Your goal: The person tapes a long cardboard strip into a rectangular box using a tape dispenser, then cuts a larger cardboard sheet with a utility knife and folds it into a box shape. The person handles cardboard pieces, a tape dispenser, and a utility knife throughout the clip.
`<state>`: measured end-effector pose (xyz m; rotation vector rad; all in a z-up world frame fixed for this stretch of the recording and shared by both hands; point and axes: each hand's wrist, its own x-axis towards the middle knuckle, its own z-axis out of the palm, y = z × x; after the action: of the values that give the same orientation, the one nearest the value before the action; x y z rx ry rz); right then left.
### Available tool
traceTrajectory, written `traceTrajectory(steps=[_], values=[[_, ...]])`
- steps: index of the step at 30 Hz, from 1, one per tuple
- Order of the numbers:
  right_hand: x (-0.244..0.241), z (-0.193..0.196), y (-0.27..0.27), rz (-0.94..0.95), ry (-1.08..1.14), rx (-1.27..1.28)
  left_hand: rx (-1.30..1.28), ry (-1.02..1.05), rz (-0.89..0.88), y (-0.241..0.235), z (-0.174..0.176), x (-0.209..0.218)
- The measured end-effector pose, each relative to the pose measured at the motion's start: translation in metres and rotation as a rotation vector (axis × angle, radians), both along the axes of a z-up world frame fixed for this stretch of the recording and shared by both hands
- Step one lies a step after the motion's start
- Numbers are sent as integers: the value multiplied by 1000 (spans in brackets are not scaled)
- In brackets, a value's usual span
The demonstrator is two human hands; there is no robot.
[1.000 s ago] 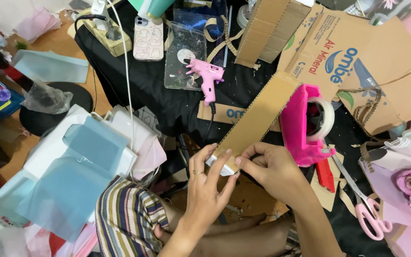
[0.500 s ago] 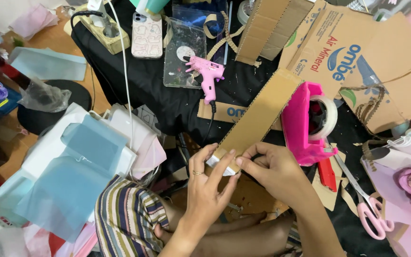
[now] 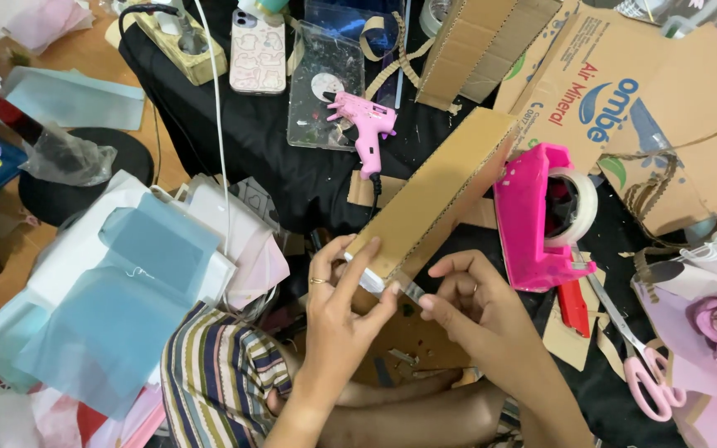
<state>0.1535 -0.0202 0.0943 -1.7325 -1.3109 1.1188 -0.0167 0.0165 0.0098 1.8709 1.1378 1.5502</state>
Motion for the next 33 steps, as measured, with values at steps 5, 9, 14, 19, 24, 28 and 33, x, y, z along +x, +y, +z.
traceTrajectory(steps=[5,9,14,19,24,28,33], values=[[1,-29,1,-53,241,63,-102,-85,-34,4,0,-6],[0,-43,7,-50,272,68,-139,-93,-31,6,-4,-9],[-4,-48,15,-87,274,41,-157,-67,-67,9,-9,-17],[-6,-55,21,-69,267,46,-196,-102,-96,8,-13,-20],[-8,-66,29,-24,281,71,-205,-134,-87,7,-17,-18],[-10,-66,32,-4,277,77,-180,-147,-65,6,-20,-16],[-8,-62,33,-21,175,-3,-164,-132,-47,1,-19,-11]])
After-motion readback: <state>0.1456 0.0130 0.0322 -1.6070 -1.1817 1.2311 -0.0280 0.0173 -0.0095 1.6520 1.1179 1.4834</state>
